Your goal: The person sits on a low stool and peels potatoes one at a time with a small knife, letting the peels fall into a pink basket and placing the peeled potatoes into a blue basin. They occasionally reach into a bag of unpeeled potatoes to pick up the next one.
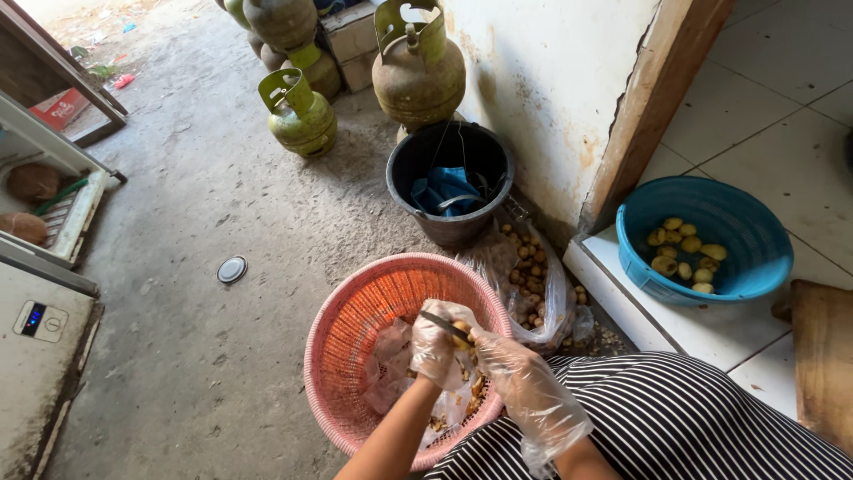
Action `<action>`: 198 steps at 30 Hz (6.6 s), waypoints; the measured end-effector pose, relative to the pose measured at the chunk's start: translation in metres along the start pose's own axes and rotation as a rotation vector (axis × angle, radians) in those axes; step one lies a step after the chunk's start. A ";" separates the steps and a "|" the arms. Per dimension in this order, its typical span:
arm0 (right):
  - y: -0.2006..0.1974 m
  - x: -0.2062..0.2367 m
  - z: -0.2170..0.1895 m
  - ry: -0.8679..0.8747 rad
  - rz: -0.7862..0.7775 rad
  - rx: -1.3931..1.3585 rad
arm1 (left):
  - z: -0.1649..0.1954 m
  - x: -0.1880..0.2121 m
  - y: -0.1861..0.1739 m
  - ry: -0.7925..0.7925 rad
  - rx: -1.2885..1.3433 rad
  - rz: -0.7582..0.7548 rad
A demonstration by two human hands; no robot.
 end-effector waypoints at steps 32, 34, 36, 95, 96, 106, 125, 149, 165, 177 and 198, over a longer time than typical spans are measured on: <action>-0.009 0.002 -0.004 -0.121 0.075 0.077 | -0.042 0.010 -0.004 -0.322 0.245 0.240; -0.006 0.004 0.004 -0.001 0.070 -0.033 | -0.041 0.012 -0.010 -0.341 0.257 0.284; -0.005 0.003 0.003 0.030 0.056 -0.052 | -0.040 0.015 -0.016 -0.321 0.198 0.323; -0.018 0.009 0.003 -0.026 0.076 -0.095 | -0.030 0.000 0.005 -0.451 -0.174 0.057; -0.019 0.009 0.000 -0.053 0.100 -0.054 | -0.019 -0.001 0.008 -0.358 -0.224 0.041; -0.011 0.006 0.000 -0.012 0.147 0.077 | -0.042 -0.004 0.000 -0.241 0.072 0.023; -0.011 0.006 0.019 -0.010 0.155 0.122 | -0.047 -0.003 -0.005 -0.494 -0.429 0.074; -0.016 0.009 0.001 -0.053 0.167 0.096 | -0.043 -0.008 -0.005 -0.254 0.063 0.012; -0.019 0.008 0.016 0.187 0.073 0.171 | -0.040 -0.008 -0.005 -0.351 -0.261 0.110; -0.021 0.005 -0.003 -0.101 0.212 0.160 | -0.061 0.002 -0.007 -0.610 -0.018 0.202; -0.011 0.012 -0.004 -0.009 0.082 0.046 | -0.042 0.028 0.012 -0.500 0.197 0.206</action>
Point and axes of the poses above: each hand's wrist, its own x-axis away from the middle knuckle, its own y-axis out of the palm, z = x × y, the point moved 8 cm from there along -x, towards the middle knuckle
